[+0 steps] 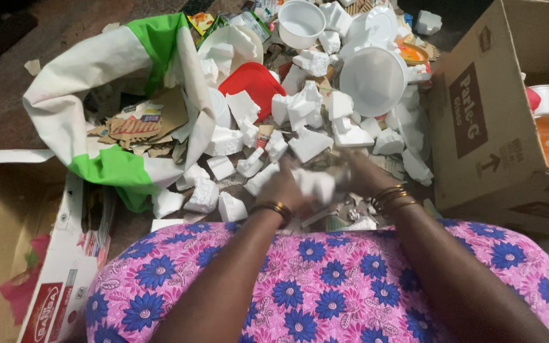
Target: The person sorts a mixed pile of waste on the floor, separating items by hand into different containers. They pick up plastic cups, lids, and food wrappers, placing them into a cardboard box or a green-and-white sack. The task involves repeated picking, inspecting, and placing of small items.
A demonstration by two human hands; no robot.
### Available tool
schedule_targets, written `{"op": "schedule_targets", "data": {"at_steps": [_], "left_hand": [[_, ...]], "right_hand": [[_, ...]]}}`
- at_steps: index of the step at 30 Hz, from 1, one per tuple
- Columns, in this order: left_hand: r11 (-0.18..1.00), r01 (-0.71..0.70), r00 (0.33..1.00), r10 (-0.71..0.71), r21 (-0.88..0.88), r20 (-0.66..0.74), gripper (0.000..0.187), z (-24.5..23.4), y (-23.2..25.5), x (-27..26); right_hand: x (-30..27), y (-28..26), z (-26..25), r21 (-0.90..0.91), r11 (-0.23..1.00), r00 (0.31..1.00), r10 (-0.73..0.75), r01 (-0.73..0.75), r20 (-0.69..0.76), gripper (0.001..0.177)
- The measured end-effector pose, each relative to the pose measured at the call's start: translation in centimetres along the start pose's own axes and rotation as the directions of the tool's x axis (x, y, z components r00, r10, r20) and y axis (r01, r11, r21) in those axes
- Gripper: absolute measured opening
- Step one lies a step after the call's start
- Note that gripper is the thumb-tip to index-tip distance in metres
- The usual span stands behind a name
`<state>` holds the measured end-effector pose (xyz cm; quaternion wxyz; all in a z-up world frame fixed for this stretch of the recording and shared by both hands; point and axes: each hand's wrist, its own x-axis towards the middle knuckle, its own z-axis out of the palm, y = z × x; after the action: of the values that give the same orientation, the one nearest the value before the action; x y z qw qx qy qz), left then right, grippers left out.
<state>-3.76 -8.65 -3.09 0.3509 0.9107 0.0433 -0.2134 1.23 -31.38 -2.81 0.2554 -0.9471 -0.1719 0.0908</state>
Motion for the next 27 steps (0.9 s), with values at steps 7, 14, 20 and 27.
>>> {"op": "schedule_targets", "data": {"at_steps": [7,14,20,27], "left_hand": [[0.94,-0.337,0.701,0.292,0.059,-0.651,0.113,-1.7,-0.2,1.1],[0.885,-0.402,0.771,0.465,0.233,-0.436,0.075,0.1,0.1,-0.8],[0.857,-0.13,0.991,0.112,0.499,0.067,0.072,5.0,-2.2,0.6],[0.887,-0.071,0.997,0.07,0.456,0.018,0.048,10.1,-4.5,3.4]], "right_hand": [[-0.8,1.8,-2.6,-0.124,0.977,0.937,-0.201,0.171,-0.287,0.062],[-4.3,3.5,-2.6,-0.464,0.885,0.813,0.294,-0.034,0.503,0.064],[-5.0,4.7,1.1,-0.469,0.882,0.825,0.237,0.039,0.514,0.072],[-4.6,1.6,2.1,-0.249,0.94,0.884,0.312,-0.234,0.348,0.111]]}}
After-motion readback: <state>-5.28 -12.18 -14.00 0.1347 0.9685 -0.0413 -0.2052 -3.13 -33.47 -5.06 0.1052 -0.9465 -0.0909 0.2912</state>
